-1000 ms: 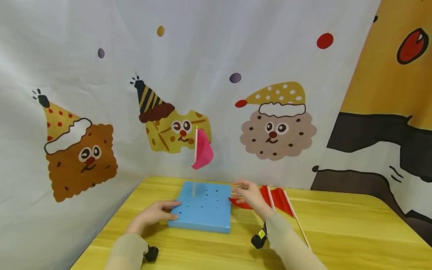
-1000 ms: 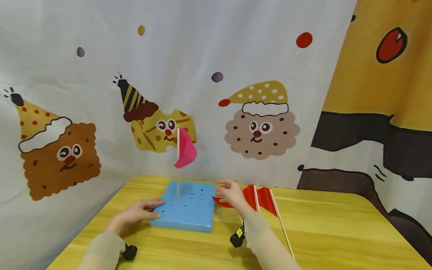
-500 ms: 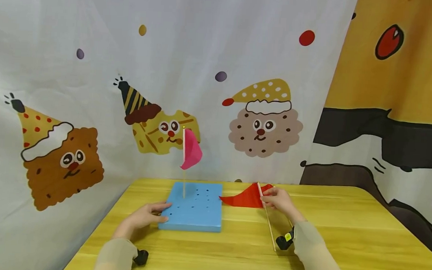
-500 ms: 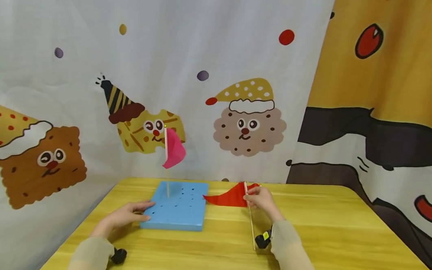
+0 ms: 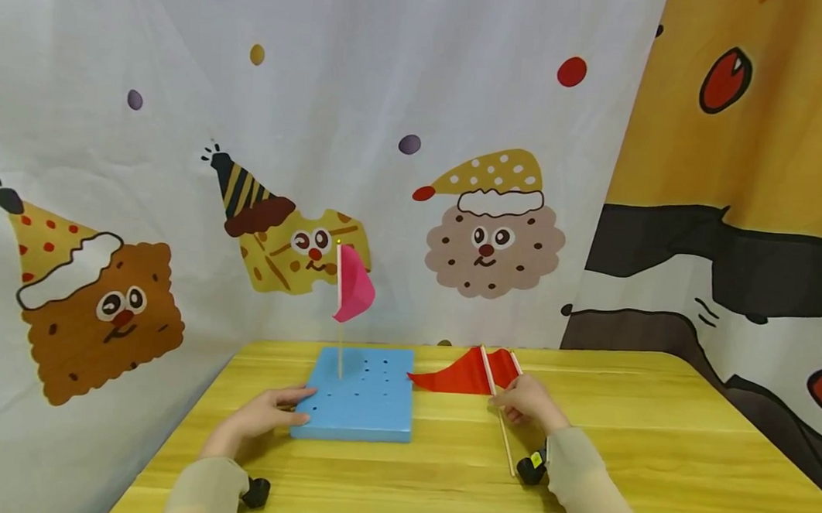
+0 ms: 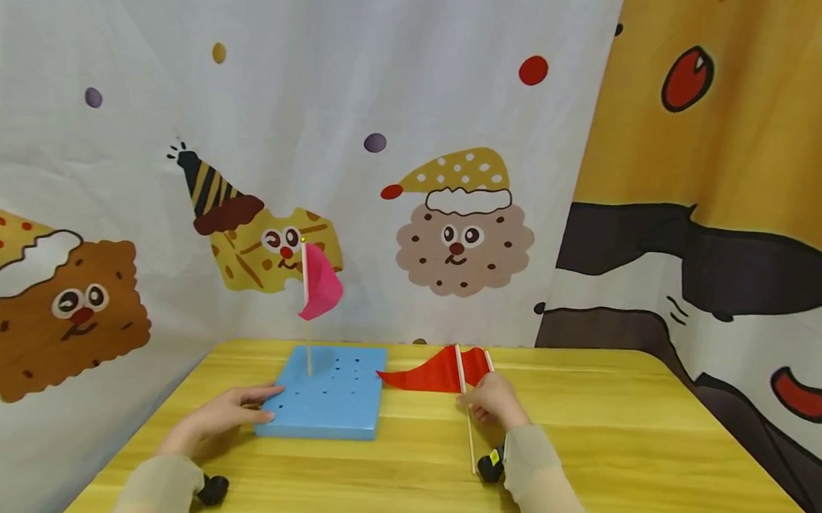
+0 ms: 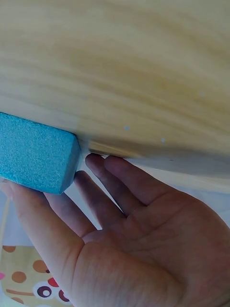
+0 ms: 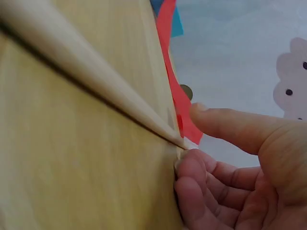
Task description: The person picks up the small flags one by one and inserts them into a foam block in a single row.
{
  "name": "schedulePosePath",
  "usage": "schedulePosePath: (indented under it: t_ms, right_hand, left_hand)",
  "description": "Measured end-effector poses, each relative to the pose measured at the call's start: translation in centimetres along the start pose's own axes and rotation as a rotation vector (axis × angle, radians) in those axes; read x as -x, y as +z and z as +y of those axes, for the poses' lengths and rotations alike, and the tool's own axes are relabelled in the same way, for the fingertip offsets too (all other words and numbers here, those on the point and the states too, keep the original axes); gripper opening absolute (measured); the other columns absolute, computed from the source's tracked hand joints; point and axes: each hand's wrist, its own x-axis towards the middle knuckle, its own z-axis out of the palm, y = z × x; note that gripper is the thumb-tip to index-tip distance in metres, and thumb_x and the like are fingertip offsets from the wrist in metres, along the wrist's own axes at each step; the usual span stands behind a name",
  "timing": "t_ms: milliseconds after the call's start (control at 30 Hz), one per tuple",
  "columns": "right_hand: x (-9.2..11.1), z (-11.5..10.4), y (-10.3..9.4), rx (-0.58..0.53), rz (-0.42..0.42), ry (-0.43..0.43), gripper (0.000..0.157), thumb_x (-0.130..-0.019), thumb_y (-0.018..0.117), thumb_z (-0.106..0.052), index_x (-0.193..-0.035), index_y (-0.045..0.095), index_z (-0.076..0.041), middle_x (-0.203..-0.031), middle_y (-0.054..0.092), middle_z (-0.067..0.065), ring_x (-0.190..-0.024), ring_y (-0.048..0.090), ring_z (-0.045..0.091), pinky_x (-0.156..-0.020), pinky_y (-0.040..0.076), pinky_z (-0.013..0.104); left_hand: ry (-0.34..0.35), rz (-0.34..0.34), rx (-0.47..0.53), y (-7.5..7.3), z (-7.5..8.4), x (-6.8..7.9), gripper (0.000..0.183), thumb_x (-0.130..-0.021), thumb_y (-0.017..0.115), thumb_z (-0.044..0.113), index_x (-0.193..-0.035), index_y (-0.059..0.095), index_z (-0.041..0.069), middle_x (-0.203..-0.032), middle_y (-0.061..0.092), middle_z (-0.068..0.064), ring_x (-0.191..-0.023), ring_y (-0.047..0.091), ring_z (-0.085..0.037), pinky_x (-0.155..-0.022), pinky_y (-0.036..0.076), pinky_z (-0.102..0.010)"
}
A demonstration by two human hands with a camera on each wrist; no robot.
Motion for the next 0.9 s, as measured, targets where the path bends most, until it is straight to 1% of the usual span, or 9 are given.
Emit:
schedulePosePath:
  t_ms: [67, 133, 233, 300, 367, 567, 733, 800, 900]
  right_hand:
    - [0.0, 0.1, 0.3, 0.028, -0.010, -0.016, 0.039, -0.067, 0.076, -0.018, -0.048, 0.043, -0.011, -0.042, 0.042, 0.002, -0.037, 0.039, 0.013, -0.037, 0.041, 0.026]
    - [0.1, 0.0, 0.5, 0.079, -0.023, -0.040, 0.043, -0.067, 0.076, -0.018, -0.044, 0.040, -0.012, -0.039, 0.035, 0.000, -0.035, 0.033, 0.013, -0.034, 0.035, 0.024]
    - [0.3, -0.3, 0.7, 0.182, -0.027, -0.080, 0.040, -0.067, 0.075, -0.019, -0.042, 0.046, -0.010, -0.037, 0.034, -0.002, -0.034, 0.031, 0.012, -0.032, 0.030, 0.023]
    - [0.3, -0.6, 0.8, 0.234, -0.029, -0.098, 0.036, -0.068, 0.074, -0.019, -0.043, 0.050, -0.008, -0.038, 0.036, -0.002, -0.034, 0.032, 0.012, -0.032, 0.031, 0.023]
    - [0.2, -0.7, 0.8, 0.255, -0.022, -0.095, 0.033, -0.068, 0.072, -0.018, -0.044, 0.053, -0.008, -0.038, 0.038, -0.002, -0.034, 0.034, 0.011, -0.033, 0.032, 0.023]
    - [0.3, -0.7, 0.8, 0.213, 0.002, -0.055, 0.027, -0.063, 0.070, -0.013, -0.044, 0.052, -0.009, -0.039, 0.042, -0.001, -0.034, 0.039, 0.012, -0.033, 0.036, 0.024]
    - [0.4, -0.5, 0.6, 0.078, 0.007, -0.007, 0.024, -0.065, 0.067, -0.009, -0.047, 0.050, -0.006, -0.046, 0.052, 0.006, -0.037, 0.050, 0.018, -0.037, 0.045, 0.029]
    - [0.4, -0.5, 0.4, 0.028, 0.006, 0.015, 0.023, -0.067, 0.066, -0.008, -0.051, 0.050, -0.005, -0.050, 0.054, 0.009, -0.039, 0.052, 0.019, -0.039, 0.047, 0.031]
    - [0.5, -0.5, 0.2, -0.012, 0.004, 0.037, 0.016, -0.069, 0.066, -0.008, -0.060, 0.054, -0.002, -0.054, 0.055, 0.011, -0.041, 0.054, 0.020, -0.041, 0.048, 0.032]
  left_hand:
    - [-0.006, 0.006, -0.015, -0.1, 0.0, 0.0, 0.057, -0.081, 0.063, 0.030, -0.133, 0.043, 0.016, -0.141, 0.025, -0.014, -0.128, 0.019, -0.037, -0.095, 0.024, -0.055]
    - [-0.004, 0.001, -0.017, -0.1, -0.1, 0.0, 0.058, -0.081, 0.063, 0.030, -0.133, 0.042, 0.015, -0.141, 0.024, -0.015, -0.128, 0.017, -0.037, -0.096, 0.023, -0.055]
    - [0.003, -0.003, -0.015, -0.2, -0.4, -0.1, 0.058, -0.081, 0.063, 0.029, -0.134, 0.042, 0.015, -0.142, 0.023, -0.015, -0.128, 0.019, -0.037, -0.097, 0.023, -0.054]
    - [0.002, -0.001, -0.008, -0.2, -0.6, -0.1, 0.058, -0.081, 0.063, 0.030, -0.134, 0.042, 0.015, -0.142, 0.023, -0.015, -0.127, 0.020, -0.037, -0.096, 0.025, -0.053]
    - [-0.001, 0.005, -0.005, -0.3, -0.8, -0.2, 0.058, -0.081, 0.063, 0.031, -0.133, 0.042, 0.017, -0.142, 0.023, -0.014, -0.127, 0.021, -0.036, -0.096, 0.026, -0.053]
    - [-0.003, -0.003, -0.010, -0.2, -1.0, -0.3, 0.058, -0.081, 0.063, 0.032, -0.133, 0.042, 0.019, -0.142, 0.023, -0.013, -0.126, 0.025, -0.035, -0.095, 0.028, -0.051]
    - [-0.001, -0.010, 0.002, -0.2, -1.1, -0.3, 0.057, -0.081, 0.063, 0.031, -0.133, 0.042, 0.018, -0.143, 0.022, -0.013, -0.125, 0.027, -0.034, -0.095, 0.029, -0.050]
    - [0.006, -0.009, 0.002, -0.2, -1.1, -0.3, 0.057, -0.081, 0.063, 0.031, -0.133, 0.043, 0.018, -0.142, 0.023, -0.014, -0.125, 0.027, -0.035, -0.095, 0.030, -0.051]
    - [0.009, -0.011, 0.003, -0.2, -1.0, -0.4, 0.057, -0.082, 0.062, 0.030, -0.133, 0.043, 0.018, -0.142, 0.023, -0.014, -0.124, 0.029, -0.035, -0.094, 0.030, -0.050]
